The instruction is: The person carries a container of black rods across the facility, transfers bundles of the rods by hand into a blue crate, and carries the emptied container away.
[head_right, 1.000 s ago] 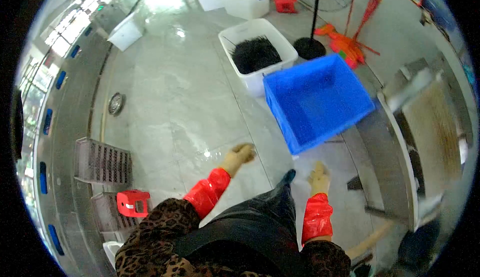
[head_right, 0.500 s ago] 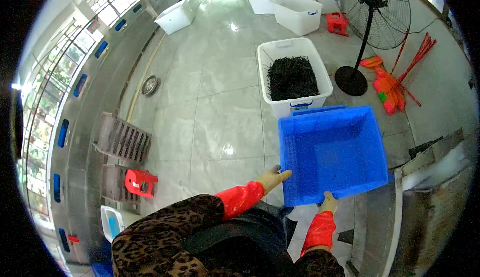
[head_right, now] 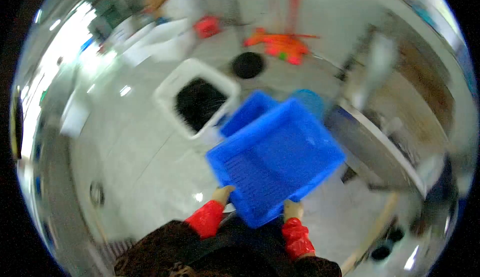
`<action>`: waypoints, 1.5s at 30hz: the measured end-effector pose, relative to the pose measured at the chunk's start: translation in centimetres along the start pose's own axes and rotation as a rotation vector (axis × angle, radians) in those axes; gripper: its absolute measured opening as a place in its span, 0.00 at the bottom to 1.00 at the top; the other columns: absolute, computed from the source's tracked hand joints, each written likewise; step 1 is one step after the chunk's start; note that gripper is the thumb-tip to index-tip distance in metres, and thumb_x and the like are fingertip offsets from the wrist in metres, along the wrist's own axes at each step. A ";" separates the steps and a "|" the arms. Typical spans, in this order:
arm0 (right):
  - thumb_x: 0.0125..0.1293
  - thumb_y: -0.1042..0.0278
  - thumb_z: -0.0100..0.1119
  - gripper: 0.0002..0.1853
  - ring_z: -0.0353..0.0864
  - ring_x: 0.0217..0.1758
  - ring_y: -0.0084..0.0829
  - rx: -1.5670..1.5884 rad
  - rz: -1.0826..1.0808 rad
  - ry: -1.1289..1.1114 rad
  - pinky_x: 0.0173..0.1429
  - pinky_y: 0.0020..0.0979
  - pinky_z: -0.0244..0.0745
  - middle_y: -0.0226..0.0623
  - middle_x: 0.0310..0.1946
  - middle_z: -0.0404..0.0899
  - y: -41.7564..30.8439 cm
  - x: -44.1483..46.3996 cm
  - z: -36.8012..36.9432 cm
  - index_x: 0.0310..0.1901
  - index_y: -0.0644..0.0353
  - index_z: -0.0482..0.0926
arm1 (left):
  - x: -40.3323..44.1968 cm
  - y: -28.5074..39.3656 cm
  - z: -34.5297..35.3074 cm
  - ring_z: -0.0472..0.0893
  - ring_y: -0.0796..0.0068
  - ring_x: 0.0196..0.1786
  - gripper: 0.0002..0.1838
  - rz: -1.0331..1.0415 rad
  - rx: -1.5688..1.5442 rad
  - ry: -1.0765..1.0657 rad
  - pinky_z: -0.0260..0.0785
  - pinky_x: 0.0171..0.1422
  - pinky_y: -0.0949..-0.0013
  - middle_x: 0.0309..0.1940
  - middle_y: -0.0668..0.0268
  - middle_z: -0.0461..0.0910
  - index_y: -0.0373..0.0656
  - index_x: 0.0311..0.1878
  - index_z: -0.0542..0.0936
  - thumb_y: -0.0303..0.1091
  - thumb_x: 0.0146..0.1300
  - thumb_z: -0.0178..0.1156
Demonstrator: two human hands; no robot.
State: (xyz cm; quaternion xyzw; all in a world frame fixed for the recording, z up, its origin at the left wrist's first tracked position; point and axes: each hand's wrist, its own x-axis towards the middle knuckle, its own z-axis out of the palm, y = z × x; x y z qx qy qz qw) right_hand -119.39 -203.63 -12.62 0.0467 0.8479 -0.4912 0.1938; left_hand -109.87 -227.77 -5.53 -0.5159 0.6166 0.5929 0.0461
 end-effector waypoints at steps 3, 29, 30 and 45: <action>0.40 0.62 0.52 0.17 0.74 0.30 0.40 -0.026 0.566 0.134 0.34 0.35 0.68 0.48 0.26 0.74 -15.4 -8.1 -0.4 0.30 0.68 0.74 | -2.4 5.4 -4.0 0.74 0.68 0.28 0.15 -0.108 -0.070 -0.143 0.67 0.29 0.70 0.27 0.59 0.74 0.34 0.32 0.73 0.34 0.41 0.53; 0.44 0.65 0.44 0.19 0.70 0.44 0.44 0.483 0.782 0.697 0.46 0.35 0.65 0.51 0.39 0.70 -12.6 -7.4 -1.5 0.40 0.64 0.69 | 3.4 16.3 7.5 0.67 0.64 0.39 0.18 -0.119 0.630 -0.619 0.57 0.49 0.64 0.40 0.60 0.68 0.35 0.34 0.70 0.37 0.39 0.52; 0.44 0.65 0.44 0.20 0.69 0.46 0.44 0.566 0.833 0.727 0.48 0.35 0.64 0.51 0.41 0.69 -12.0 -7.3 -1.4 0.41 0.64 0.67 | 0.7 17.0 8.3 0.68 0.63 0.38 0.17 0.078 0.706 -0.565 0.58 0.47 0.62 0.36 0.60 0.69 0.36 0.33 0.71 0.36 0.38 0.53; 0.43 0.65 0.43 0.26 0.64 0.50 0.45 0.598 1.138 1.146 0.54 0.35 0.59 0.52 0.46 0.64 -10.9 -14.5 -6.2 0.47 0.66 0.62 | -3.3 12.9 21.9 0.70 0.59 0.36 0.10 -0.082 0.949 -1.249 0.61 0.48 0.58 0.33 0.58 0.72 0.39 0.27 0.72 0.33 0.40 0.50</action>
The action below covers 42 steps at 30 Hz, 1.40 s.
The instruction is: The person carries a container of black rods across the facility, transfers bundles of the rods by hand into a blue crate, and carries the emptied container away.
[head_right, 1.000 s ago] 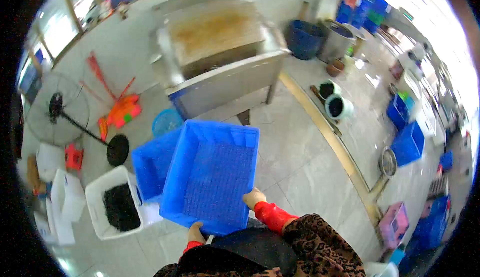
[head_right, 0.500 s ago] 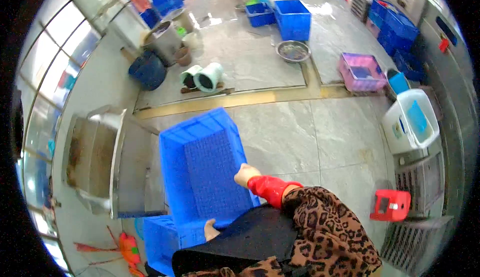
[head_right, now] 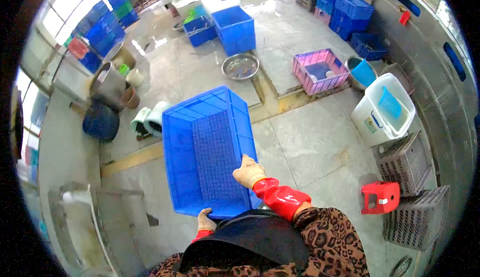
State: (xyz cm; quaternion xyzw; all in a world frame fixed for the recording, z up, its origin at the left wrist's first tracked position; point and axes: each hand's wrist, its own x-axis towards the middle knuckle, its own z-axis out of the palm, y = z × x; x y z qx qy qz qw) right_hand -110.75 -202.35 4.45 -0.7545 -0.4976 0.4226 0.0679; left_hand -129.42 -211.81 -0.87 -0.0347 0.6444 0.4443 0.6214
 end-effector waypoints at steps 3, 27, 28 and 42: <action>0.41 0.64 0.43 0.27 0.65 0.48 0.48 0.036 0.067 -0.007 0.52 0.35 0.60 0.54 0.44 0.66 0.2 2.1 -2.5 0.46 0.69 0.62 | 3.5 0.6 1.8 0.69 0.58 0.38 0.10 -0.244 -0.109 -0.147 0.61 0.48 0.56 0.33 0.57 0.71 0.38 0.28 0.71 0.33 0.40 0.49; 0.36 0.62 0.49 0.24 0.71 0.42 0.44 0.270 0.379 0.201 0.47 0.33 0.64 0.54 0.35 0.71 6.3 9.5 -9.6 0.38 0.68 0.69 | 9.7 3.5 17.1 0.70 0.63 0.28 0.07 -0.191 0.045 -0.091 0.67 0.35 0.60 0.25 0.60 0.69 0.37 0.26 0.68 0.27 0.40 0.50; 0.37 0.62 0.49 0.24 0.70 0.42 0.45 0.277 0.338 0.184 0.47 0.33 0.64 0.54 0.36 0.71 6.1 10.3 -10.4 0.38 0.68 0.69 | 10.0 3.4 17.1 0.70 0.63 0.30 0.08 -0.177 0.001 -0.054 0.65 0.40 0.60 0.26 0.59 0.69 0.36 0.27 0.68 0.26 0.39 0.50; 0.40 0.63 0.45 0.33 0.65 0.48 0.47 0.168 -0.243 0.022 0.52 0.35 0.61 0.55 0.46 0.63 -3.5 19.2 -16.6 0.52 0.69 0.55 | 6.3 7.6 23.8 0.68 0.54 0.42 0.14 -0.025 -0.323 0.047 0.58 0.50 0.48 0.37 0.54 0.69 0.36 0.34 0.68 0.25 0.38 0.46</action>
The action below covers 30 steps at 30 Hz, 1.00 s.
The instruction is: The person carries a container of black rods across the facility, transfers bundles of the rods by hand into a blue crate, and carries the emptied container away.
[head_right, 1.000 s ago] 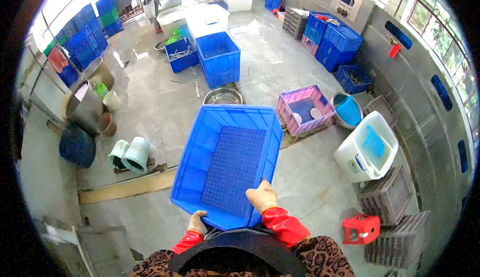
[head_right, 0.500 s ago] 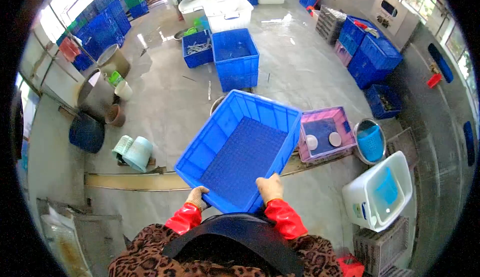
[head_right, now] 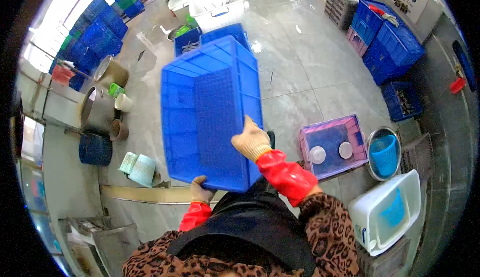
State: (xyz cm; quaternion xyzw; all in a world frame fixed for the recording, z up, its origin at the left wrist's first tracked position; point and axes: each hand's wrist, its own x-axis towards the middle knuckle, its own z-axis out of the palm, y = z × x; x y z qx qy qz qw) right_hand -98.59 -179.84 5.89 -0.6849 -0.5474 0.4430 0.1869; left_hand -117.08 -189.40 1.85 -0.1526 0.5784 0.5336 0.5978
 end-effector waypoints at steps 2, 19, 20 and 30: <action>0.40 0.64 0.45 0.33 0.64 0.50 0.47 -0.047 0.013 -0.069 0.53 0.34 0.60 0.55 0.47 0.62 -2.2 2.0 -1.2 0.52 0.69 0.54 | 1.2 0.7 0.8 0.68 0.53 0.42 0.14 0.063 -0.016 0.003 0.59 0.49 0.48 0.38 0.55 0.69 0.36 0.34 0.68 0.24 0.38 0.45; 0.47 0.75 0.46 0.08 0.58 0.14 0.19 1.157 0.643 0.284 0.15 0.21 0.55 0.22 0.13 0.55 20.1 -6.7 -8.2 0.18 0.51 0.59 | 11.9 1.6 13.0 0.69 0.64 0.19 0.08 0.040 0.085 0.239 0.64 0.25 0.64 0.23 0.60 0.70 0.44 0.23 0.66 0.32 0.37 0.53; 0.47 0.77 0.43 0.09 0.56 0.13 0.19 1.128 0.658 0.354 0.15 0.20 0.53 0.23 0.13 0.55 20.5 -8.2 -8.8 0.16 0.50 0.59 | 11.6 1.7 13.0 0.69 0.64 0.19 0.08 0.039 0.079 0.249 0.64 0.25 0.64 0.23 0.60 0.70 0.44 0.23 0.66 0.32 0.37 0.53; 0.48 0.71 0.46 0.02 0.64 0.15 0.28 0.658 0.769 0.296 0.17 0.28 0.63 0.31 0.16 0.64 25.5 -7.8 -13.8 0.24 0.58 0.67 | 9.1 3.3 10.9 0.71 0.59 0.32 0.22 0.090 0.275 0.711 0.61 0.41 0.60 0.35 0.50 0.70 0.31 0.33 0.68 0.42 0.39 0.52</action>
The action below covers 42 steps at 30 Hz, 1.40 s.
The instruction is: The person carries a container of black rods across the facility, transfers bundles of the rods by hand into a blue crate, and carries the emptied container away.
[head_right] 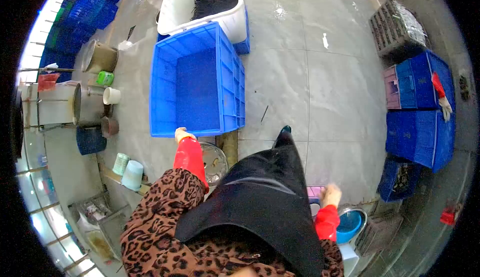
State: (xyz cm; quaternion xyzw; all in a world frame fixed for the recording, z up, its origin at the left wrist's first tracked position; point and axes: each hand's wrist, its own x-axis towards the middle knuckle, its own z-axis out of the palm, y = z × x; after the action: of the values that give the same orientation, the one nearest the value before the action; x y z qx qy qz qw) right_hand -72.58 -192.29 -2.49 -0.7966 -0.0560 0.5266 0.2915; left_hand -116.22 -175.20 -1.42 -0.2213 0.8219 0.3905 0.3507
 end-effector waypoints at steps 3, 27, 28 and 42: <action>0.48 0.71 0.48 0.08 0.67 0.18 0.27 0.229 0.107 0.044 0.17 0.26 0.63 0.32 0.19 0.67 -6.8 3.4 -1.0 0.33 0.57 0.66 | -0.4 0.3 -1.2 0.72 0.58 0.36 0.27 -0.020 0.058 0.144 0.60 0.45 0.59 0.38 0.47 0.70 0.27 0.36 0.69 0.44 0.40 0.52; 0.49 0.74 0.48 0.21 0.66 0.20 0.22 -0.348 0.065 -0.370 0.20 0.21 0.63 0.30 0.21 0.66 -28.9 12.1 6.7 0.47 0.69 0.62 | -11.7 -7.0 -7.1 0.65 0.64 0.53 0.28 0.519 0.565 0.667 0.54 0.56 0.69 0.49 0.52 0.65 0.34 0.50 0.63 0.44 0.49 0.53; 0.49 0.73 0.48 0.21 0.67 0.21 0.23 -0.397 -0.035 -0.400 0.22 0.22 0.64 0.31 0.23 0.67 -29.6 11.3 7.4 0.47 0.69 0.62 | -11.0 -8.6 -6.6 0.63 0.65 0.54 0.28 0.626 0.589 0.327 0.52 0.57 0.70 0.50 0.53 0.63 0.35 0.51 0.63 0.44 0.49 0.52; 0.48 0.70 0.50 0.22 0.71 0.25 0.25 -0.769 -0.087 -0.669 0.27 0.23 0.68 0.35 0.29 0.70 -33.7 13.0 12.9 0.46 0.70 0.64 | -17.7 -10.7 1.2 0.70 0.61 0.46 0.20 0.313 1.283 -0.082 0.61 0.48 0.64 0.40 0.57 0.71 0.48 0.44 0.70 0.33 0.42 0.48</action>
State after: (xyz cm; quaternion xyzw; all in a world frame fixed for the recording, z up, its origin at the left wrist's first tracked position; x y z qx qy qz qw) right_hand -70.83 -154.15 1.14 -0.6311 -0.3692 0.6813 -0.0351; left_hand -97.30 -179.03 6.16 0.1687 0.8999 -0.1223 0.3832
